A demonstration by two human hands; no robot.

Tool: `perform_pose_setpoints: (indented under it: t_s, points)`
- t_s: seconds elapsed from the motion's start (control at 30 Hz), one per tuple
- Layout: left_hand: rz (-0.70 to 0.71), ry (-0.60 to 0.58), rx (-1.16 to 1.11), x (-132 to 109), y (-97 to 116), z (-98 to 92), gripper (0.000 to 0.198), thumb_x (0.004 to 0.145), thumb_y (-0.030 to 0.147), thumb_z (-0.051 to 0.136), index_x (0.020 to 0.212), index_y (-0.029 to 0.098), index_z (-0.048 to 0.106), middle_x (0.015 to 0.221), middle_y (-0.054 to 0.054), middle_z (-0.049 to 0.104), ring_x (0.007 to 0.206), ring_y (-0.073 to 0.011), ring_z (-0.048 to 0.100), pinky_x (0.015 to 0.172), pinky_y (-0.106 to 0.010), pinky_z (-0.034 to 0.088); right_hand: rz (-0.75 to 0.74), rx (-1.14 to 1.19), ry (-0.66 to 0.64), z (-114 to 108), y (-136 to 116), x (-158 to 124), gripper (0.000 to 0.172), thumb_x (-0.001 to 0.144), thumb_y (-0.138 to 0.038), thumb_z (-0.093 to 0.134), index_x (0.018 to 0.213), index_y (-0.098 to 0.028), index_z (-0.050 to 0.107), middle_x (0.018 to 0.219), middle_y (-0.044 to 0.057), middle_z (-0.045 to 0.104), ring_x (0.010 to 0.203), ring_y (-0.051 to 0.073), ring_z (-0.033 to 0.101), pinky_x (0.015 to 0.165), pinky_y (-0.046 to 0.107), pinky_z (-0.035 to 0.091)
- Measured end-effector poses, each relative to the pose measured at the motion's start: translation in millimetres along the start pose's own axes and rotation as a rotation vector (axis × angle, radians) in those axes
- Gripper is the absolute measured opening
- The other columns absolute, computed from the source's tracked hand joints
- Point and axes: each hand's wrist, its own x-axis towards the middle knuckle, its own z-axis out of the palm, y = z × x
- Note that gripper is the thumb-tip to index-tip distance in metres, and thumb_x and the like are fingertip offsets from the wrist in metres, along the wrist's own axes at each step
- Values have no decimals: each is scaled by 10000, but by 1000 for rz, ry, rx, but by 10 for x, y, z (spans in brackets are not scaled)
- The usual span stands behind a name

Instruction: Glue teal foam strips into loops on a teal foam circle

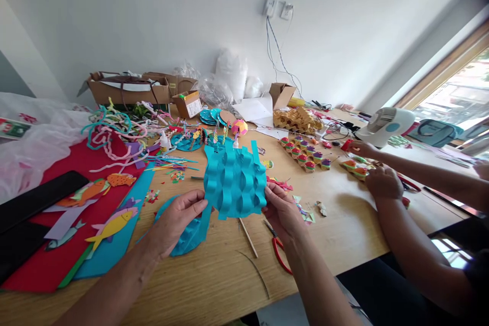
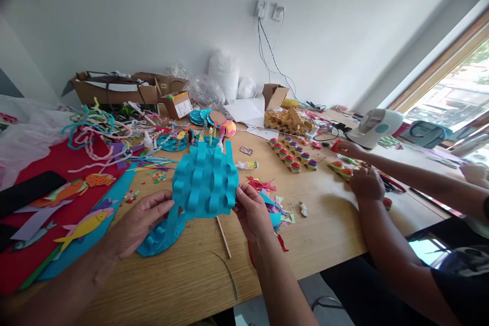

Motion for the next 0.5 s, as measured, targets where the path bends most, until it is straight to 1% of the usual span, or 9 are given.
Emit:
perform_pose_setpoints:
  t_s: [0.1,0.2,0.37,0.5]
  points:
    - [-4,3,-4,-13,-11,-8,250,733,392,650,908,213,660,769,9,635,717,-142,568,676,-244,454,4,16,-6,-16,42,8,266,567,-310,806,698,-167,625,562,-49,533,484,50,448,435,152,361]
    - [-1,15,-3,-23,-28,-5,272,722,407,653,906,207,660,794,-11,648,755,-166,588,709,-268,466,0,20,-14,-33,91,-1,264,580,-324,799,701,-164,627,575,-44,526,496,51,439,450,156,360]
    - [-6,47,29,-33,-53,7,288,691,428,671,827,174,663,737,-25,637,735,-183,590,665,-267,473,-2,24,-30,-80,173,-17,246,618,-341,775,715,-171,626,584,-42,522,501,54,429,462,164,343]
    - [-12,35,19,-50,-42,36,294,684,432,675,850,189,672,771,-28,654,779,-198,599,690,-269,472,6,28,-31,-121,180,-21,243,618,-339,776,696,-176,614,568,-48,518,490,55,425,461,167,330]
